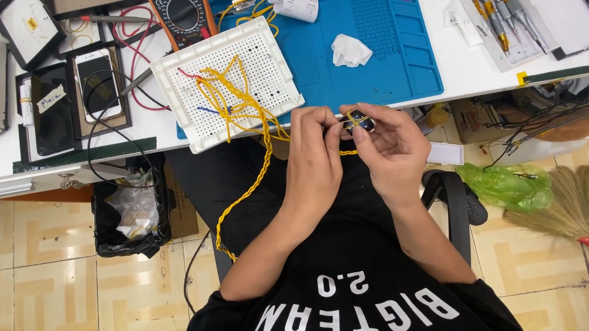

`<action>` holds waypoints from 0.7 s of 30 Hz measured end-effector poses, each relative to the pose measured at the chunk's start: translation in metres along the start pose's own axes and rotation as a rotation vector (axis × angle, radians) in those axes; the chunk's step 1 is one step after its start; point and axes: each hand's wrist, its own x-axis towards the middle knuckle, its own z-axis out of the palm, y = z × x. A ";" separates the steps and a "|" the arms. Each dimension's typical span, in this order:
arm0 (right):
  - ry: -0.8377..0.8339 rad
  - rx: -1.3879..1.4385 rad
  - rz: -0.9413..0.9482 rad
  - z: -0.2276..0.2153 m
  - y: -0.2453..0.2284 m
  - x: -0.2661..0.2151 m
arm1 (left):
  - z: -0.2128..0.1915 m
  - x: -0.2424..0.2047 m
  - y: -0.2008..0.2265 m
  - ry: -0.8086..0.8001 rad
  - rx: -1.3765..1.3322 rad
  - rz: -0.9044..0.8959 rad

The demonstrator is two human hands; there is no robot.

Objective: The person cleans a smartwatch with a white cloth, then applies a substance from a tube onto the watch's edges. They wipe the watch again with the cloth and apply more of the substance from the tube.

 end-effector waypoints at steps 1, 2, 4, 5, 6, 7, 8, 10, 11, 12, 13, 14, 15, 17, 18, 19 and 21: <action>0.028 -0.047 0.017 0.004 -0.003 -0.002 | 0.003 -0.001 0.000 0.032 0.047 0.010; 0.027 -0.048 0.021 0.004 -0.007 -0.002 | 0.003 -0.002 -0.001 0.032 0.047 0.006; 0.014 -0.023 0.101 0.006 -0.013 -0.002 | 0.003 -0.003 -0.003 0.072 0.099 0.026; 0.016 -0.023 0.106 0.006 -0.015 -0.003 | 0.001 -0.003 -0.006 0.069 0.100 0.021; 0.003 0.027 0.159 0.005 -0.017 -0.005 | -0.001 -0.002 -0.010 0.103 0.127 0.030; -0.008 0.073 0.207 0.004 -0.020 -0.005 | -0.002 0.000 -0.013 0.137 0.152 0.043; -0.004 0.071 0.208 0.003 -0.023 -0.002 | -0.008 0.005 -0.014 0.134 0.149 0.043; -0.083 0.059 0.284 -0.003 -0.030 -0.001 | -0.019 0.009 -0.016 0.160 0.119 0.030; -0.071 0.053 0.303 -0.004 -0.031 0.000 | -0.025 0.013 -0.010 0.145 0.112 0.014; -0.072 0.084 0.310 -0.005 -0.030 0.001 | -0.030 0.018 -0.006 0.146 0.062 0.029; -0.074 0.114 0.310 -0.007 -0.029 0.003 | -0.034 0.023 -0.002 0.150 0.012 0.049; -0.062 0.108 0.323 -0.004 -0.032 0.000 | -0.036 0.018 0.002 0.137 0.003 0.037; -0.046 0.144 0.315 -0.002 -0.032 0.003 | -0.038 0.018 0.005 0.124 -0.054 0.022; -0.021 0.177 0.303 0.001 -0.032 0.006 | -0.036 0.016 0.006 0.104 -0.116 0.011; -0.027 0.198 0.311 0.002 -0.030 0.006 | -0.033 0.014 0.004 0.135 -0.211 -0.025; -0.037 0.224 0.328 0.004 -0.029 0.005 | -0.031 0.008 0.002 0.170 -0.299 -0.070; -0.053 0.223 0.331 0.002 -0.030 0.004 | -0.034 0.007 -0.004 0.209 -0.336 -0.082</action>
